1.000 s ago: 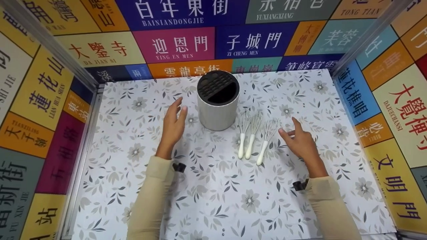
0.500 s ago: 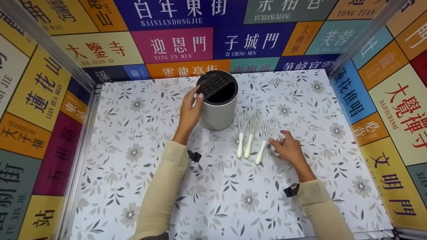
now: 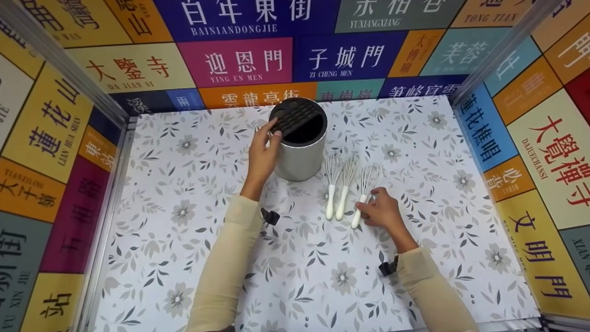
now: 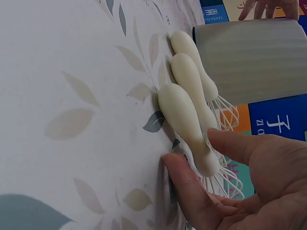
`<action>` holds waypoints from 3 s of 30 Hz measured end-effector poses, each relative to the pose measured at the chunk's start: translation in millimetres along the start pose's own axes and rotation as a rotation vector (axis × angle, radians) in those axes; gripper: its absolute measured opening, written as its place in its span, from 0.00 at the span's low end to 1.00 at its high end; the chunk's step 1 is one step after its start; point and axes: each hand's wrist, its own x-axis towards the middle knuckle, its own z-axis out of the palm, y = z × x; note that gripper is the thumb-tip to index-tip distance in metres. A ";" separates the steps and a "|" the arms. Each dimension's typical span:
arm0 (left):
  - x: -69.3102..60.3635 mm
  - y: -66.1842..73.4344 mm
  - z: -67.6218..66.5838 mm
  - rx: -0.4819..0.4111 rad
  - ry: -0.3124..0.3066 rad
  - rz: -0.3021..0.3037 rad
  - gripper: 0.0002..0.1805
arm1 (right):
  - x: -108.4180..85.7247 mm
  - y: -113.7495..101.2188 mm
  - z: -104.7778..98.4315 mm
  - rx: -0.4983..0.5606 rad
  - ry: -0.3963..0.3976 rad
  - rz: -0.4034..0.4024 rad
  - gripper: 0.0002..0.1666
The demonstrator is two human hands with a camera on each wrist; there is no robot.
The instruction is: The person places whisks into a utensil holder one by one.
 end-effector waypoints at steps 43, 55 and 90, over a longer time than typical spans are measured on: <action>0.9 -9.2 6.5 -0.068 0.036 -0.032 0.23 | -8.3 -121.1 1.0 0.257 -0.008 -0.292 0.28; 2.4 -8.0 7.0 -0.056 0.051 -0.049 0.23 | -12.0 -191.3 5.4 0.292 0.018 -0.474 0.26; 2.7 -7.8 8.2 -0.044 0.064 -0.028 0.22 | 31.6 -250.2 59.6 -0.046 0.203 -0.896 0.22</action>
